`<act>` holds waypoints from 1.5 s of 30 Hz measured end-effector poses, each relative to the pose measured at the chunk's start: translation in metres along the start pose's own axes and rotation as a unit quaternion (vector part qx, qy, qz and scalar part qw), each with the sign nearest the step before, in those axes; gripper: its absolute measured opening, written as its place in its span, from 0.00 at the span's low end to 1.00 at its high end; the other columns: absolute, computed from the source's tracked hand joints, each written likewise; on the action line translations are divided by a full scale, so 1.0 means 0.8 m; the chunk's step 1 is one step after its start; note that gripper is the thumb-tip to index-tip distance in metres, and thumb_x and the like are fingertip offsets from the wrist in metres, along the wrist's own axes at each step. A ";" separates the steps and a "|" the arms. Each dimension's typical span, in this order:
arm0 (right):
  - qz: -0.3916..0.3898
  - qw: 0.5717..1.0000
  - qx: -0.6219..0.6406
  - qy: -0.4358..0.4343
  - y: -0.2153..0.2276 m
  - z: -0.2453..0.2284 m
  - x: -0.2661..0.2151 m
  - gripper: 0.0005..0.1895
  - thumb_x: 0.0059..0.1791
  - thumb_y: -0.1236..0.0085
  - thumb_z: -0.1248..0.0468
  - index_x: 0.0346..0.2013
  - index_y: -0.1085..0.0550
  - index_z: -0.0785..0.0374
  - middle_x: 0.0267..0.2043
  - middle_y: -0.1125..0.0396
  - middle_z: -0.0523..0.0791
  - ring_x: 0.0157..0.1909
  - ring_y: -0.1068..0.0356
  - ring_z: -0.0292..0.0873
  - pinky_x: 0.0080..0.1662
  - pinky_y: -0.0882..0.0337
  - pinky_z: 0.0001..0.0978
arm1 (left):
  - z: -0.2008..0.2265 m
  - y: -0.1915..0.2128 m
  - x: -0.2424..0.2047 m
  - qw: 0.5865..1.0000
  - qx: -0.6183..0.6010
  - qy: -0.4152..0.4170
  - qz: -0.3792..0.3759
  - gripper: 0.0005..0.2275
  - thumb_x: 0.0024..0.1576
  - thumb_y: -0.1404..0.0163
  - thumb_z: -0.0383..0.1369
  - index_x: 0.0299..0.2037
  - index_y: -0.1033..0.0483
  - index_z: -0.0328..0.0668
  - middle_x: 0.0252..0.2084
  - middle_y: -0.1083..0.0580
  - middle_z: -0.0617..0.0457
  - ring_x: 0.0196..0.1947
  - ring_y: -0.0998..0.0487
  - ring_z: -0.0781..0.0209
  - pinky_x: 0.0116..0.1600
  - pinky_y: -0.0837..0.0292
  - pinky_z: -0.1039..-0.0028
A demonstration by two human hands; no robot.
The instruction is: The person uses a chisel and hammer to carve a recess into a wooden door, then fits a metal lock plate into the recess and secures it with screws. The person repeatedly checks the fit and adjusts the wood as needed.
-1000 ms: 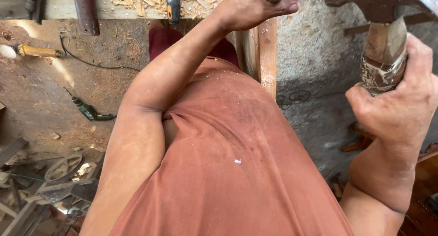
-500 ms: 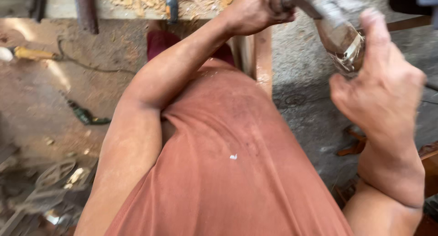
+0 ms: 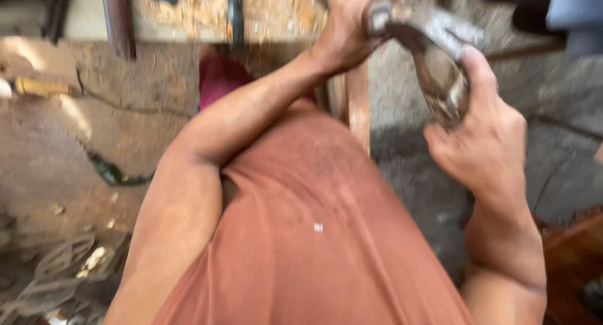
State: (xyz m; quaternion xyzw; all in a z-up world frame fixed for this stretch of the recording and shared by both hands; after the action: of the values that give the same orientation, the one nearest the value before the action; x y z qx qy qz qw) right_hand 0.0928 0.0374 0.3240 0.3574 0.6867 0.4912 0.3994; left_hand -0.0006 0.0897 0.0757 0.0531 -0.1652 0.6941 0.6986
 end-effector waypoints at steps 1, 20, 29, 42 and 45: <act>-0.001 1.000 0.017 -0.011 0.002 0.000 -0.001 0.40 0.39 0.36 0.74 0.65 0.39 0.72 0.43 0.28 0.61 0.42 0.23 0.57 0.42 0.22 0.44 | -0.011 -0.002 0.004 0.997 -0.014 0.026 -0.068 0.12 0.59 0.34 0.32 0.47 0.24 0.42 0.41 0.21 0.52 0.41 0.18 0.62 0.46 0.19 0.71; 0.014 0.981 0.065 -0.181 -0.007 0.076 -0.083 0.31 0.46 0.36 0.73 0.63 0.35 0.72 0.42 0.28 0.51 0.41 0.23 0.42 0.45 0.24 0.32 | 0.006 0.038 0.003 0.955 -0.199 0.101 -0.195 0.07 0.70 0.39 0.33 0.50 0.23 0.43 0.44 0.27 0.58 0.43 0.24 0.70 0.49 0.22 0.75; 0.021 0.987 0.079 -0.136 0.018 0.051 -0.034 0.31 0.48 0.37 0.74 0.64 0.36 0.71 0.42 0.28 0.50 0.41 0.23 0.42 0.45 0.23 0.29 | 0.011 0.021 0.001 0.966 -0.158 0.100 -0.180 0.08 0.65 0.38 0.30 0.44 0.25 0.41 0.42 0.28 0.57 0.45 0.24 0.65 0.51 0.24 0.72; -0.026 0.991 0.032 -0.124 -0.002 0.008 0.019 0.36 0.48 0.37 0.69 0.69 0.39 0.69 0.42 0.28 0.59 0.40 0.23 0.59 0.44 0.22 0.43 | 0.014 -0.006 0.002 0.959 -0.147 0.132 -0.203 0.09 0.60 0.40 0.29 0.44 0.28 0.40 0.40 0.27 0.54 0.42 0.22 0.62 0.49 0.24 0.67; -0.005 0.996 0.005 -0.092 0.006 0.000 0.011 0.34 0.48 0.38 0.71 0.68 0.40 0.67 0.48 0.27 0.60 0.47 0.22 0.61 0.49 0.21 0.44 | 0.010 -0.002 0.011 0.971 -0.049 0.155 -0.176 0.17 0.51 0.32 0.37 0.40 0.28 0.43 0.33 0.26 0.57 0.35 0.22 0.63 0.41 0.25 0.65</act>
State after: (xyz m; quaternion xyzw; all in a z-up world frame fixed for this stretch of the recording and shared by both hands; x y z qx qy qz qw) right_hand 0.0898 0.0462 0.3265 0.4000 0.6511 0.4508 0.4613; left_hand -0.0003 0.0959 0.0863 -0.0616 -0.0769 0.5514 0.8284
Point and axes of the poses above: each hand's wrist, its own x-axis towards the middle knuckle, its own y-axis out of the back of the hand, z = x × y, the point moved 6 cm from there along x, towards the middle knuckle
